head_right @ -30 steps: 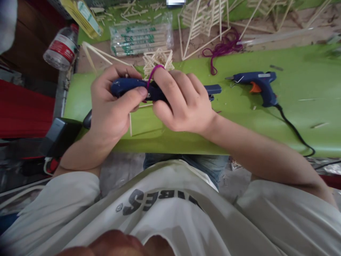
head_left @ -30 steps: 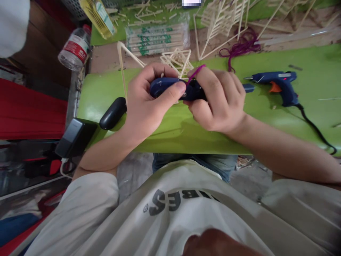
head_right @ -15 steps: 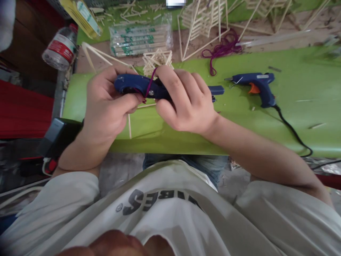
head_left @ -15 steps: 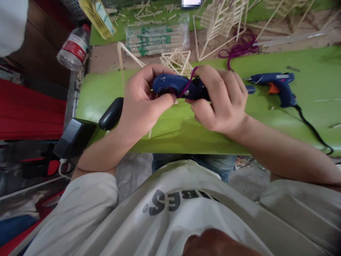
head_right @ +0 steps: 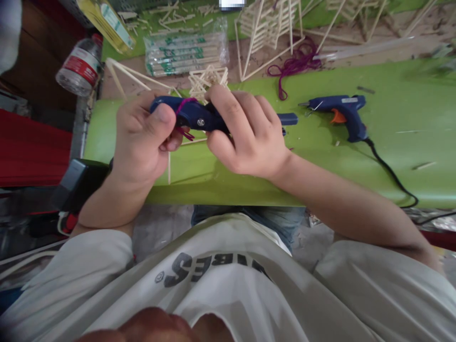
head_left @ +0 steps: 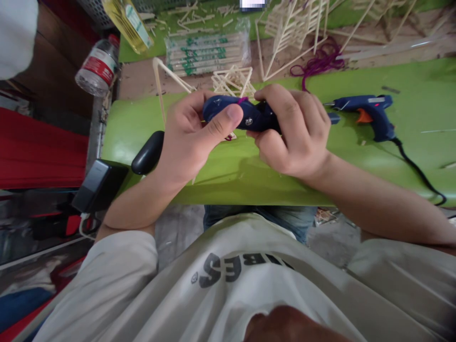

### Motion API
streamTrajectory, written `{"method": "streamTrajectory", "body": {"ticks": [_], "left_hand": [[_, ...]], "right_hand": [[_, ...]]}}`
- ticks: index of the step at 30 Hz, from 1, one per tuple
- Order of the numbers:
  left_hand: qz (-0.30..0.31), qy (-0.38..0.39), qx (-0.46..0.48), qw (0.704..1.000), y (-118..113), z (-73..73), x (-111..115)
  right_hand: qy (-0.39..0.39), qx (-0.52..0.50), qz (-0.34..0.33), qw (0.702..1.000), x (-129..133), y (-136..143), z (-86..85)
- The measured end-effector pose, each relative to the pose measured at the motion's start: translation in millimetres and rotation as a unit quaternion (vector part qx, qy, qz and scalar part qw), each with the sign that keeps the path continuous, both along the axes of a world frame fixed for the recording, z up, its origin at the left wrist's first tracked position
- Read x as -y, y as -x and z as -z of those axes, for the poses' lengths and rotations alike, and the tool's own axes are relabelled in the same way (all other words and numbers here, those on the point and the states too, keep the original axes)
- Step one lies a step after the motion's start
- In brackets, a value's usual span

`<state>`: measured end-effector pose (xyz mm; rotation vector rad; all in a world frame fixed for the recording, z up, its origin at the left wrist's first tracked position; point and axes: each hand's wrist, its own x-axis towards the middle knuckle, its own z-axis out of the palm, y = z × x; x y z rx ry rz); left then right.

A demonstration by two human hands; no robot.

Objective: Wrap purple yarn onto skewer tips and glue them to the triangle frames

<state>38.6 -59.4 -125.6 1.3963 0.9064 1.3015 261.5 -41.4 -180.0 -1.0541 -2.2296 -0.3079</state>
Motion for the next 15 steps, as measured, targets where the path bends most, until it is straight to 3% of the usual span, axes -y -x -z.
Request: {"method": "streamTrajectory", "body": {"ticks": [5,9,15], "left_hand": [[0.002,-0.003,0.003,1.0,0,6.5,-4],[0.002,-0.019,0.011,1.0,1,14.0,-9],[-0.016,-0.016,-0.03,0.999,6,10.7,-6]], "right_hand": [[0.023,-0.006,-0.003,1.0,1,2,0.2],[-0.004,-0.011,-0.028,1.0,3,3,-0.2],[0.003,-0.041,-0.025,0.999,0,1,0.9]]}}
